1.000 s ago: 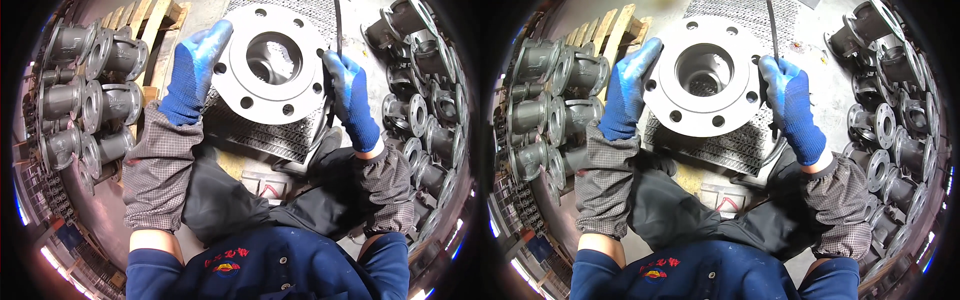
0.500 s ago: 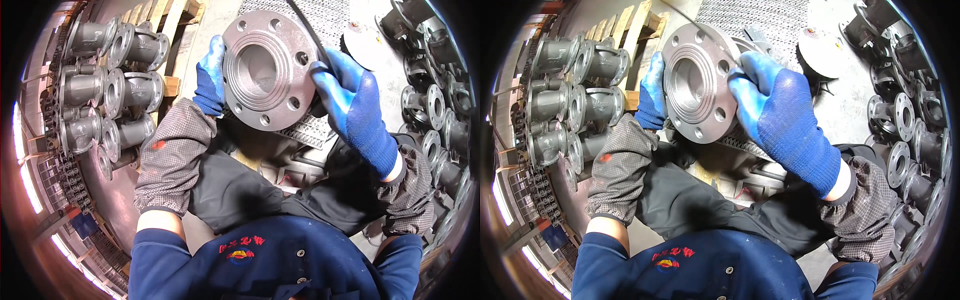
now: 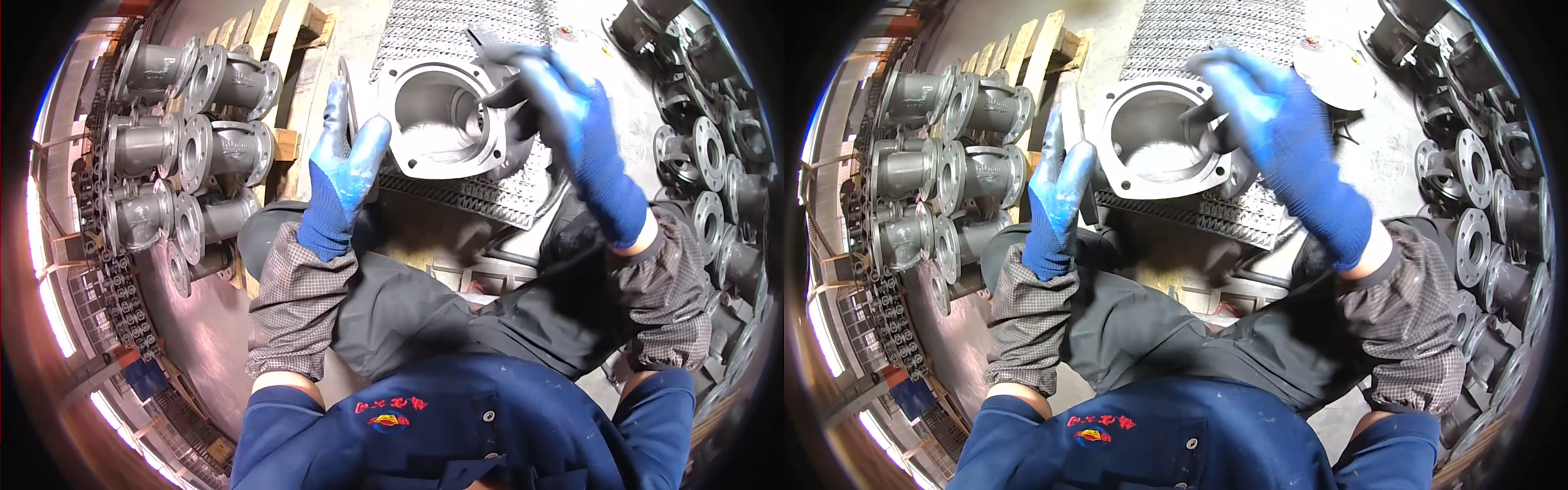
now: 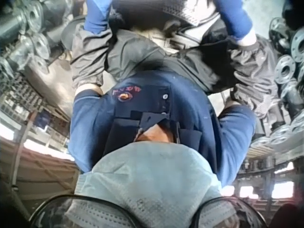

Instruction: The person processes metal castings by picking up a cast pipe component, removing excess material from its surface using a handheld tool, cleaning the interior with a pneumatic grinding tool that produces sparks, and then placing it onto a stack of similar components on a pallet.

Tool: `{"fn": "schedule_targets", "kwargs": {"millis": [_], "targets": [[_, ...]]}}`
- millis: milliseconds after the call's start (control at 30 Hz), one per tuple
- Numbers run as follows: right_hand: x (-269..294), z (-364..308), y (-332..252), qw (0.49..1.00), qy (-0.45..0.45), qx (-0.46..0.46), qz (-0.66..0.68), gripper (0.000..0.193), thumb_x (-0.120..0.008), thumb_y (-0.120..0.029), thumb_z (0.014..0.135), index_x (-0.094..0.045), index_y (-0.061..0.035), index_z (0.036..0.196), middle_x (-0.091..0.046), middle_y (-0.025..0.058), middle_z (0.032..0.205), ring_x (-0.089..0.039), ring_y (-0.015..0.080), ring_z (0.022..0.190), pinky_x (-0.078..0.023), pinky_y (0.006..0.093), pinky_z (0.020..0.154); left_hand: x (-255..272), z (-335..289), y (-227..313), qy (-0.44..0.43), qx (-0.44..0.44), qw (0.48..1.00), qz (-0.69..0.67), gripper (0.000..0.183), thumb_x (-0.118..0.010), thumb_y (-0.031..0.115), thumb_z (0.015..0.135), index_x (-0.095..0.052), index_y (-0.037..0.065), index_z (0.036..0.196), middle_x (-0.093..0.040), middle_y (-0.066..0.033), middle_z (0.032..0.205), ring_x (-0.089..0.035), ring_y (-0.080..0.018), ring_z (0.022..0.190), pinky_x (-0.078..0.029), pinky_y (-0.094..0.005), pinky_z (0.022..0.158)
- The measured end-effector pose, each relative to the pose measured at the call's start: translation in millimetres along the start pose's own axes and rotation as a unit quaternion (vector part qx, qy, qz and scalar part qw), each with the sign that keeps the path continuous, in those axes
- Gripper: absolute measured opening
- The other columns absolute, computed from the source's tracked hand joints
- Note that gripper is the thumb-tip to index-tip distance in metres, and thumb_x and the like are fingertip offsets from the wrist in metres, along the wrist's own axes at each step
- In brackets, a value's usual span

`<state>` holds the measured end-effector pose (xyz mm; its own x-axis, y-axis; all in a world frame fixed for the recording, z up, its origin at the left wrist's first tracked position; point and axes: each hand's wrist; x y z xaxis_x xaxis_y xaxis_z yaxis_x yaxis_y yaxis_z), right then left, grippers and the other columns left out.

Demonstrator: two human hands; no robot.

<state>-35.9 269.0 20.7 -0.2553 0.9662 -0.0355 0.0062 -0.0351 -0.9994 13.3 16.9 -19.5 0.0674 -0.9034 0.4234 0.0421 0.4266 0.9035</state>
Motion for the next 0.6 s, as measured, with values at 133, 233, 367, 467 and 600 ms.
{"fn": "schedule_targets", "kwargs": {"millis": [133,233,367,467,600], "targets": [[38,13,38,0.982,0.145,-0.112,-0.038,0.037,-0.046,-0.029,0.095,-0.062,-0.0011,0.113,-0.067,0.0105,0.081,-0.061,0.0110,0.066,-0.048,0.0221,0.058,11,-6,-13,0.007,-0.006,1.000,-0.021,0.054,-0.048,0.016,0.096,-0.032,-0.008,0.142,-0.056,-0.0139,0.126,-0.056,-0.0165,0.110,-0.044,-0.0304,0.096],[29,12,73,0.968,0.136,-0.211,-0.017,0.043,-0.045,-0.033,0.093,-0.061,0.0019,0.112,-0.068,0.0125,0.086,-0.061,0.0124,0.067,-0.045,0.0234,0.058,30,-11,-41,-0.015,-0.010,0.998,0.060,0.052,-0.046,0.027,0.098,-0.040,-0.006,0.137,-0.057,-0.0137,0.123,-0.058,-0.0194,0.108,-0.046,-0.0332,0.095],[22,0,122,0.971,0.016,-0.049,-0.235,0.035,-0.043,-0.018,0.098,-0.053,0.0021,0.124,-0.063,0.0196,0.108,-0.064,0.0250,0.093,-0.050,0.0325,0.079,17,-3,-18,0.044,0.120,0.965,-0.229,0.052,-0.042,0.035,0.099,-0.044,-0.004,0.133,-0.059,-0.0143,0.121,-0.061,-0.0231,0.104,-0.049,-0.0358,0.094],[-5,1,117,0.979,0.062,-0.190,0.049,0.037,-0.043,-0.019,0.099,-0.051,0.0027,0.127,-0.062,0.0197,0.112,-0.063,0.0245,0.099,-0.049,0.0312,0.088,18,-7,-21,0.088,0.140,0.925,-0.343,0.049,-0.043,0.032,0.101,-0.045,-0.004,0.134,-0.061,-0.0147,0.116,-0.063,-0.0222,0.098,-0.050,-0.0333,0.089],[-10,1,128,0.994,0.000,-0.069,-0.090,0.038,-0.040,-0.021,0.100,-0.052,0.0038,0.126,-0.062,0.0173,0.111,-0.062,0.0224,0.099,-0.049,0.0315,0.087,26,-11,-34,0.099,0.151,0.923,-0.340,0.051,-0.041,0.032,0.101,-0.041,-0.002,0.138,-0.061,-0.0156,0.117,-0.063,-0.0239,0.100,-0.052,-0.0354,0.087]]}}
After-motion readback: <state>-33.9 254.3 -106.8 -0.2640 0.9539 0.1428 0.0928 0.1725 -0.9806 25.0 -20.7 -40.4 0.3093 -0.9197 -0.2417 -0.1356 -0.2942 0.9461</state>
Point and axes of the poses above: each hand's wrist, its own z-axis towards the middle knuckle, its own x-axis out of the back of the hand, y = z × x
